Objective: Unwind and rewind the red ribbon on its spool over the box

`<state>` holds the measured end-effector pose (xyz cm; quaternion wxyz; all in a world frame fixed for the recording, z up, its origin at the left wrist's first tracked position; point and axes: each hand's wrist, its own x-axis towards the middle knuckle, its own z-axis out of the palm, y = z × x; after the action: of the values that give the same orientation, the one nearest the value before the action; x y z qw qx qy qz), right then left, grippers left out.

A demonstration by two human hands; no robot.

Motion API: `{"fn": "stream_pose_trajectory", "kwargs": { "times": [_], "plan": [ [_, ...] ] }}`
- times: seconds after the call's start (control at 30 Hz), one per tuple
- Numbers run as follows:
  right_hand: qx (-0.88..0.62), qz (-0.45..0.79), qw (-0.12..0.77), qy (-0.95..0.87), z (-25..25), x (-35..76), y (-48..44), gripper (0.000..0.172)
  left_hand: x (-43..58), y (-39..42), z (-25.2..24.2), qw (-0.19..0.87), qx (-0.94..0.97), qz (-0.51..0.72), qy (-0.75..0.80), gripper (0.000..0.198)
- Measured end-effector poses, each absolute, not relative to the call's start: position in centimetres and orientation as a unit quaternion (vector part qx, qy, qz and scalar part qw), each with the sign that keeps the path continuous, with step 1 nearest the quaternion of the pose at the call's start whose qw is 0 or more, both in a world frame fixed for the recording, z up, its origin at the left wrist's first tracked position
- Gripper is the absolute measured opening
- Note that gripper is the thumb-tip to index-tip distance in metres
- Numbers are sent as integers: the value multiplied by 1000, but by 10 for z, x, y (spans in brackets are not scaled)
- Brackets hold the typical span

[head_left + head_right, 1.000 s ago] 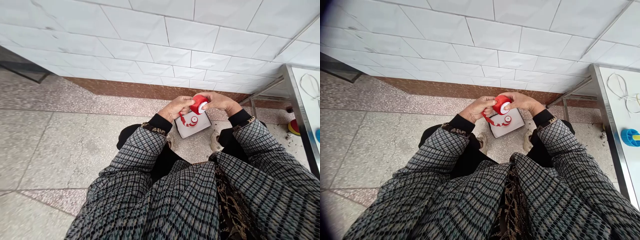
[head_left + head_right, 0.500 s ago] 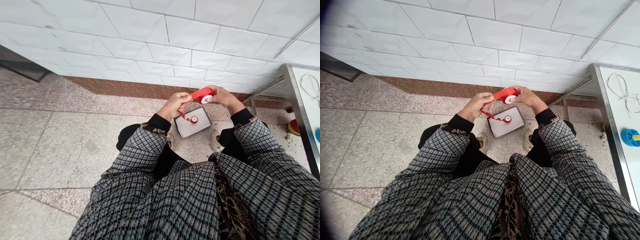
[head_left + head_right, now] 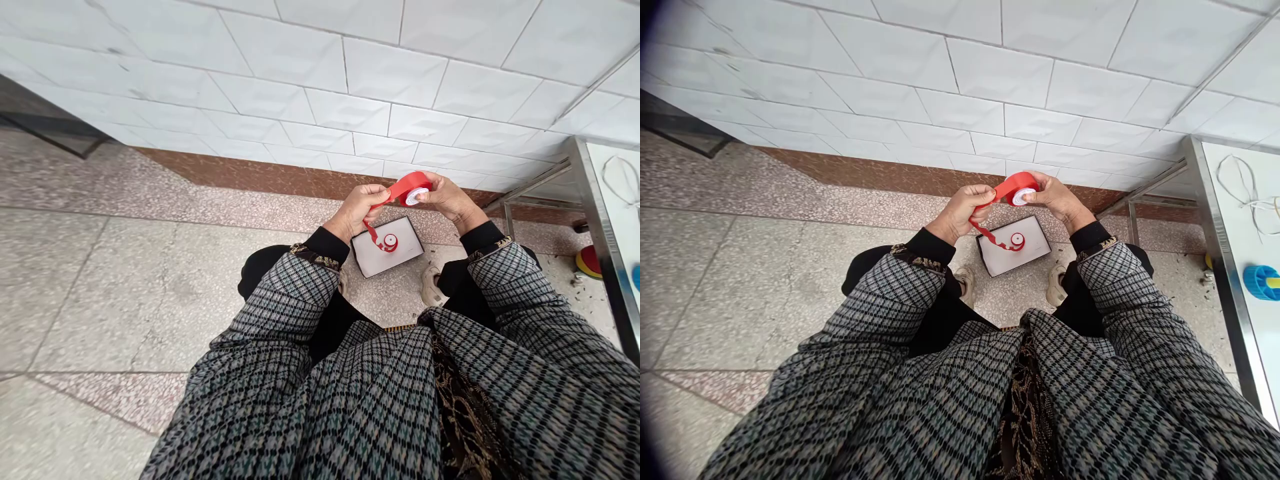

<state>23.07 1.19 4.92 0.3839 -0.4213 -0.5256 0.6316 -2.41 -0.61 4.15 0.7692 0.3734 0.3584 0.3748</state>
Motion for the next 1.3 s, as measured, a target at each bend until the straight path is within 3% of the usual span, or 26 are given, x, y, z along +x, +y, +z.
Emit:
{"fn": "stream_pose_trajectory", "kwargs": {
  "times": [0.37, 0.7, 0.9, 1.07, 1.3],
  "plan": [
    [-395, 658, 450, -457, 42, 220, 8, 70, -13, -14, 40, 803, 310, 374, 344, 39],
    [-391, 680, 459, -419, 34, 216, 3, 77, -7, -14, 38, 790, 322, 410, 323, 19],
    [-366, 706, 468, -385, 27, 205, -2, 71, -2, -11, 32, 756, 359, 456, 302, 41],
    [-363, 695, 496, -374, 18, 193, -4, 70, -3, -7, 35, 761, 373, 426, 317, 37],
    [-404, 713, 388, -422, 24, 209, -3, 65, -23, 0, 39, 801, 364, 355, 316, 20]
  ]
}}
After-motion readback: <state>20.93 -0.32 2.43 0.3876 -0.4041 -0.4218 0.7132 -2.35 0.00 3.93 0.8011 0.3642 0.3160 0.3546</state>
